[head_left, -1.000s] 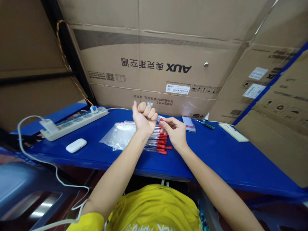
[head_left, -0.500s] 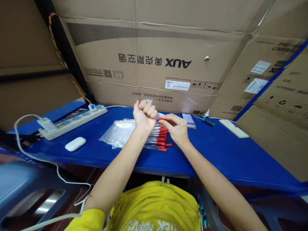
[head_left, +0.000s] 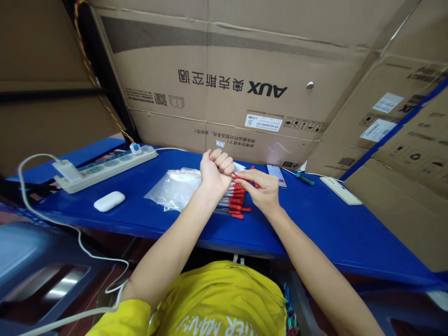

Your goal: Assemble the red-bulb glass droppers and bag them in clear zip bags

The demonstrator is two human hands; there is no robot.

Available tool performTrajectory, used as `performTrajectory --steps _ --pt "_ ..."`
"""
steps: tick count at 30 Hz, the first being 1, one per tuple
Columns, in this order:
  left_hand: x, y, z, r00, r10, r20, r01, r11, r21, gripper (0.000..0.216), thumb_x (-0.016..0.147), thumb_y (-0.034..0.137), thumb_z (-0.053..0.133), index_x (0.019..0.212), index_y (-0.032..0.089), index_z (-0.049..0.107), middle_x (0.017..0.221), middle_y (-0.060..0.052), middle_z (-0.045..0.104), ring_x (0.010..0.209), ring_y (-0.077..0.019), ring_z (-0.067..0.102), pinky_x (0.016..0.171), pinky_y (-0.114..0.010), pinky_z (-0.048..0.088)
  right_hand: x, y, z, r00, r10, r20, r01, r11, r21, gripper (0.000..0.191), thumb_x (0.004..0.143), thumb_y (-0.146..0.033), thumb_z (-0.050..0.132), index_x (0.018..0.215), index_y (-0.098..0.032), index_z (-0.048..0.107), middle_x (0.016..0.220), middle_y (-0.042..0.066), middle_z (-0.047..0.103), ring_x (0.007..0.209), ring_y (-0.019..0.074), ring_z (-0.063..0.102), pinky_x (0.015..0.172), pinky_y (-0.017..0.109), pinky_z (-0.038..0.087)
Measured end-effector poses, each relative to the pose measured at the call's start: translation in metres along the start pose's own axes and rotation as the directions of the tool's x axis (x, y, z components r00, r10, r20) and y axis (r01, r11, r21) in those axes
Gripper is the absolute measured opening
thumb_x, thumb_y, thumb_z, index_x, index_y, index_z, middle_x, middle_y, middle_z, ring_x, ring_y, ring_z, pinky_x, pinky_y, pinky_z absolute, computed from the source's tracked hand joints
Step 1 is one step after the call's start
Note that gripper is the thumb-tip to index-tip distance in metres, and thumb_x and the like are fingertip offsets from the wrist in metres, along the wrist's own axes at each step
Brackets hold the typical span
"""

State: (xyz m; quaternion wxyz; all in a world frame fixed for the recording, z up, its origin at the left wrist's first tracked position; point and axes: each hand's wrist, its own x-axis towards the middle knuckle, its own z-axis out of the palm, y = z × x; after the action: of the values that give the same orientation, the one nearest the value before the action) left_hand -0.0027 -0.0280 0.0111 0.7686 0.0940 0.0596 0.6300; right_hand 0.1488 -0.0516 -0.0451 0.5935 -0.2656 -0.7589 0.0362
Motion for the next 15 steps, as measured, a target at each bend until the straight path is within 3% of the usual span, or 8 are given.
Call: performTrajectory --steps 7,15 --pt "-0.016 -0.005 -0.002 0.988 0.156 -0.020 -0.157 0.986 -0.052 0.047 0.112 0.028 0.027 0.068 0.024 0.012 0.054 0.007 0.007 0.042 -0.0094 0.007 0.038 -0.026 0.013 -0.006 -0.006 0.001 0.995 -0.095 0.011 0.095 0.988 -0.120 0.013 0.099 -0.027 0.075 0.107 -0.026 0.086 0.099 0.005 0.086 0.085 0.0227 0.083 0.084 0.038 0.070" --pt "-0.024 -0.007 0.002 0.983 0.160 -0.091 -0.168 0.982 -0.088 0.047 0.111 0.024 0.024 0.066 0.023 0.010 0.052 0.006 0.009 0.042 -0.0090 0.008 0.038 -0.025 0.013 -0.007 -0.012 -0.001 0.993 -0.118 -0.003 0.117 0.987 -0.108 0.019 0.098 -0.024 0.076 0.115 -0.030 0.085 0.102 0.003 0.086 0.090 0.0239 0.084 0.088 0.038 0.071"
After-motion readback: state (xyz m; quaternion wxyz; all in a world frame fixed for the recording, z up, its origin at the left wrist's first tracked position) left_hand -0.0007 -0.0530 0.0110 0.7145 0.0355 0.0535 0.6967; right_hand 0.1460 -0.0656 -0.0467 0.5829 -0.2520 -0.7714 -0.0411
